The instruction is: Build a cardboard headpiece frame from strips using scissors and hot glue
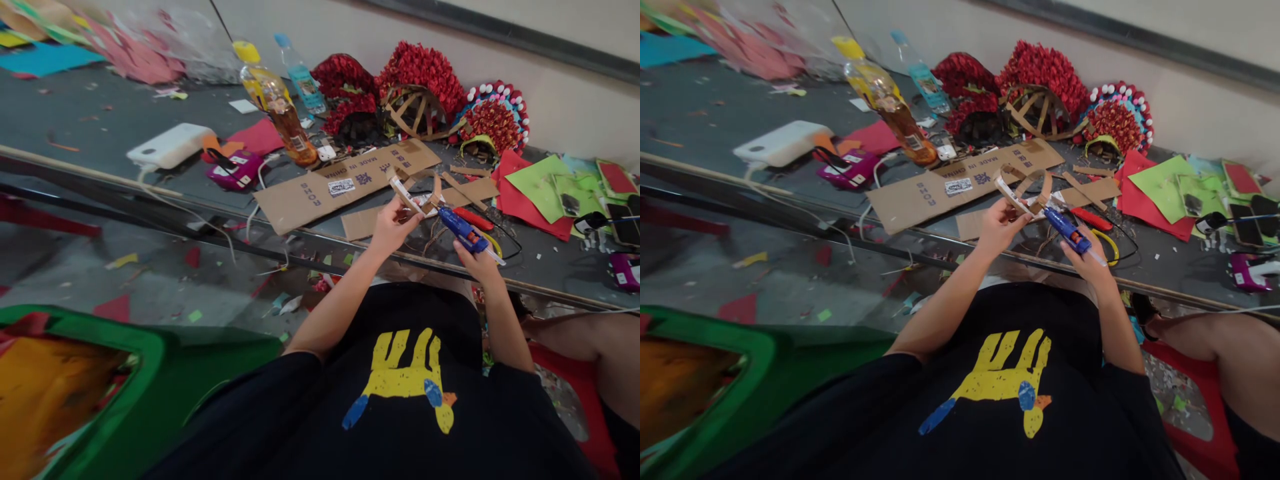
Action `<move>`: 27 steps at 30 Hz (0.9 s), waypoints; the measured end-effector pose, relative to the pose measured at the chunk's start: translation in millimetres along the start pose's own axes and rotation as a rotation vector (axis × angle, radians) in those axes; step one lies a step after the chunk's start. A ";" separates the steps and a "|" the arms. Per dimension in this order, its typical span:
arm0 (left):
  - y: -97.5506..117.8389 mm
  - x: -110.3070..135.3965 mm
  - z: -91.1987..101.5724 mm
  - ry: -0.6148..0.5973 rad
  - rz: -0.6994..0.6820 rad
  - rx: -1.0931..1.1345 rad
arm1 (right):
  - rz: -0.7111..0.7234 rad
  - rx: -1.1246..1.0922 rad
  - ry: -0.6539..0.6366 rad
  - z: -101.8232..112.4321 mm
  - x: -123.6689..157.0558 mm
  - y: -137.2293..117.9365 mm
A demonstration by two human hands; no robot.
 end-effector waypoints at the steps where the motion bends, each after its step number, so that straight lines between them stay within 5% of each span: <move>1: -0.4 0.1 0.2 0.000 0.000 -0.002 | -0.004 0.001 0.002 0.2 0.2 0.5; 27: 2.4 -0.9 0.8 0.002 -0.003 -0.024 | -0.075 -0.040 -0.020 0.9 2.1 0.5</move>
Point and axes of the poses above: each hand's wrist, its own x-axis away from the middle knuckle, its own z-axis out of the back of the hand, y = z × x, the point moved 8 cm from there along -x, towards the middle knuckle, and after that the axes turned 10 degrees about -z, right-handed, at the moved point
